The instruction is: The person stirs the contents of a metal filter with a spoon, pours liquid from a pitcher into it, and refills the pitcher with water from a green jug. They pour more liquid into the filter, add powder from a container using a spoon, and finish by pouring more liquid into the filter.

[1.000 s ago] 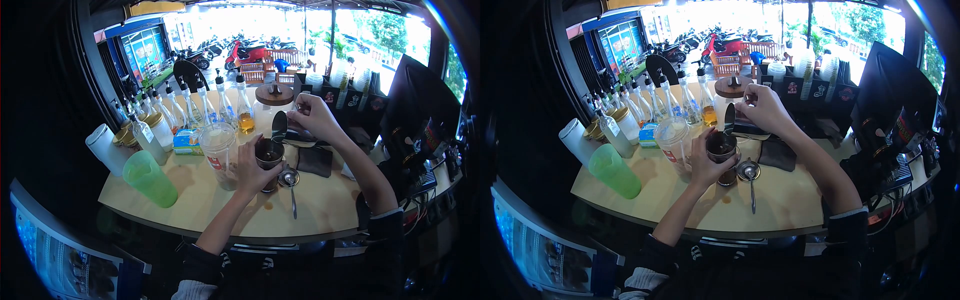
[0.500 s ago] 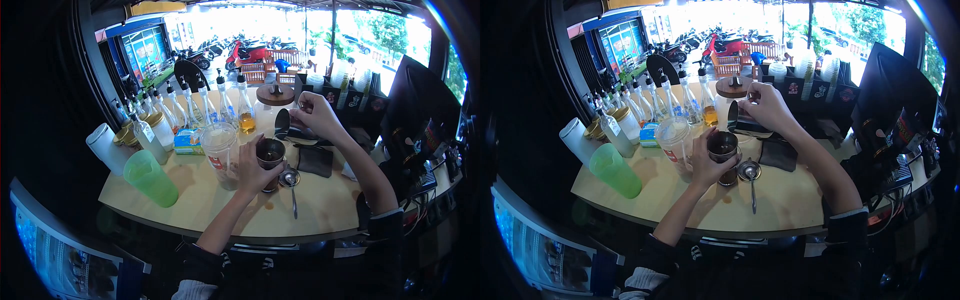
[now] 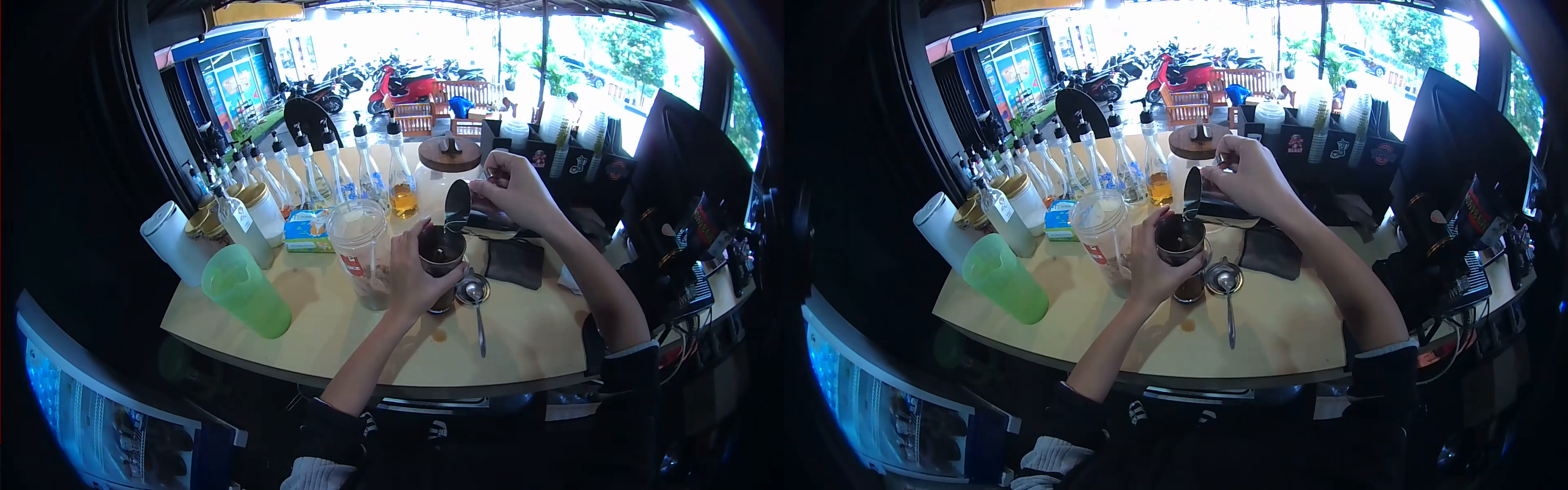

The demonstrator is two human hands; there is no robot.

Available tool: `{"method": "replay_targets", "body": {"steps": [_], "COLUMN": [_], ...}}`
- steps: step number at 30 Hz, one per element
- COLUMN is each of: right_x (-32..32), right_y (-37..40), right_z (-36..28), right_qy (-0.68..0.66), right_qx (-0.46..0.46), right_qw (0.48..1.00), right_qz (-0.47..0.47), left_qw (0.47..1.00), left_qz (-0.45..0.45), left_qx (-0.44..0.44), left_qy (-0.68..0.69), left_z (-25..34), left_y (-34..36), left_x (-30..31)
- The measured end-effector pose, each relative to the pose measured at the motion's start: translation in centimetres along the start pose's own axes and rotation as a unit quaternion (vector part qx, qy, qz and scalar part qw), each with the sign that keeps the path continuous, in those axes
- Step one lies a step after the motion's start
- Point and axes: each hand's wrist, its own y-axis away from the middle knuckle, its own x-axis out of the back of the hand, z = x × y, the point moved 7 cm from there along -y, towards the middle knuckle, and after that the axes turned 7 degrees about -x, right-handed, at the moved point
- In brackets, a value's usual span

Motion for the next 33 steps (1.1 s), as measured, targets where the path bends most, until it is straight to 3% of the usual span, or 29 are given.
{"method": "replay_targets", "body": {"steps": [33], "right_x": [0.5], "right_y": [-0.2], "right_z": [0.0], "right_qy": [0.019], "right_qx": [0.004], "right_qw": [1.000], "right_qz": [0.009], "left_qw": [1.000], "left_qz": [0.010], "left_qx": [-0.002], "left_qy": [0.011], "left_z": [-0.2], "left_y": [0.1], "left_x": [-0.1]}}
